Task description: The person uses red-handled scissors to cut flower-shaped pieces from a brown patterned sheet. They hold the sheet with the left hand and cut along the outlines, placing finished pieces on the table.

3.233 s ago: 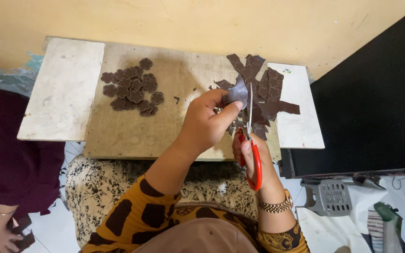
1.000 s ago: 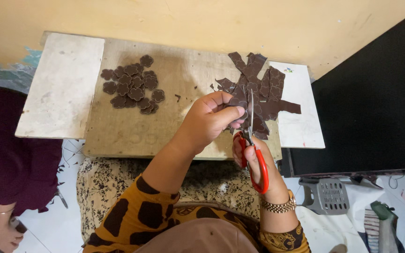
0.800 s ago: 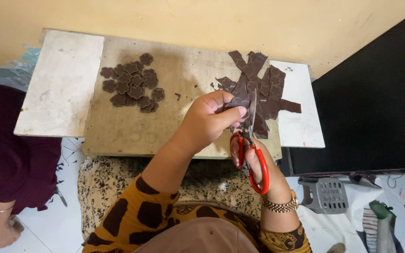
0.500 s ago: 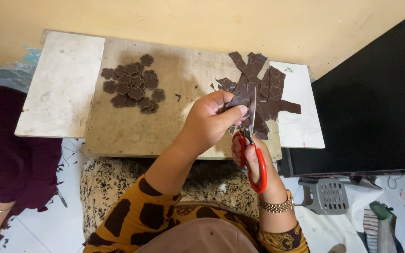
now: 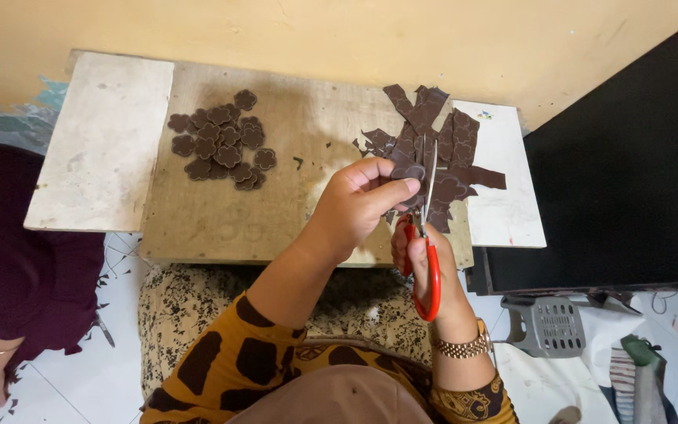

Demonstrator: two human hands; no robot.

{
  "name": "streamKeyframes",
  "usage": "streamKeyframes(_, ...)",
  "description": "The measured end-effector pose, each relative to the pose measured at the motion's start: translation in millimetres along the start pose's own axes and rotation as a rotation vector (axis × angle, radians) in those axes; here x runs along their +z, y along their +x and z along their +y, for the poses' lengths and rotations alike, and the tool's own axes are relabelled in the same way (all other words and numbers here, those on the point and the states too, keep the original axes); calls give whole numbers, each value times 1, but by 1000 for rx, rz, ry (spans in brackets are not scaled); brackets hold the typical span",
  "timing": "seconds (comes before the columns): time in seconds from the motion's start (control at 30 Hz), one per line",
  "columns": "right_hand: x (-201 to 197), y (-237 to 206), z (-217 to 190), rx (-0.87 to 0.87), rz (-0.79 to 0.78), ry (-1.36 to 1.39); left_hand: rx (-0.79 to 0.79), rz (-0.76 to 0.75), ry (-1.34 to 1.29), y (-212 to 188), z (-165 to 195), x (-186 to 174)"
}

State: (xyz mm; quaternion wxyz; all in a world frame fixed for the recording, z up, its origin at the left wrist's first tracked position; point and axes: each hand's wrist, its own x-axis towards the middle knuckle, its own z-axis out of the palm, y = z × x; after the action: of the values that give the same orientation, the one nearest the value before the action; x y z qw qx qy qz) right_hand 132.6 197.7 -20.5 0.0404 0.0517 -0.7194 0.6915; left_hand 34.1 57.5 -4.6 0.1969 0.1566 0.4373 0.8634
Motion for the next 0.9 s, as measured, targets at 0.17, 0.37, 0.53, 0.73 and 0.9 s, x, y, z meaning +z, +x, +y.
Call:
streamKeyframes(0.17,0,2,4,16,21,2,-12,-22,-35,3,-5,-2)
streamKeyframes(0.37,-5,3,13,43,21,-31,-21,-3,-16,5,-6,-5)
streamKeyframes(0.53,-8,2,18,37,32,-76,-37,2,-61,5,-3,-8)
streamKeyframes(0.73,-10,4,23,87,36,-89,70,55,12,5,-4,-11)
streamKeyframes(0.9,-11,4,25,108,39,-125,95,38,63,7,-5,-16)
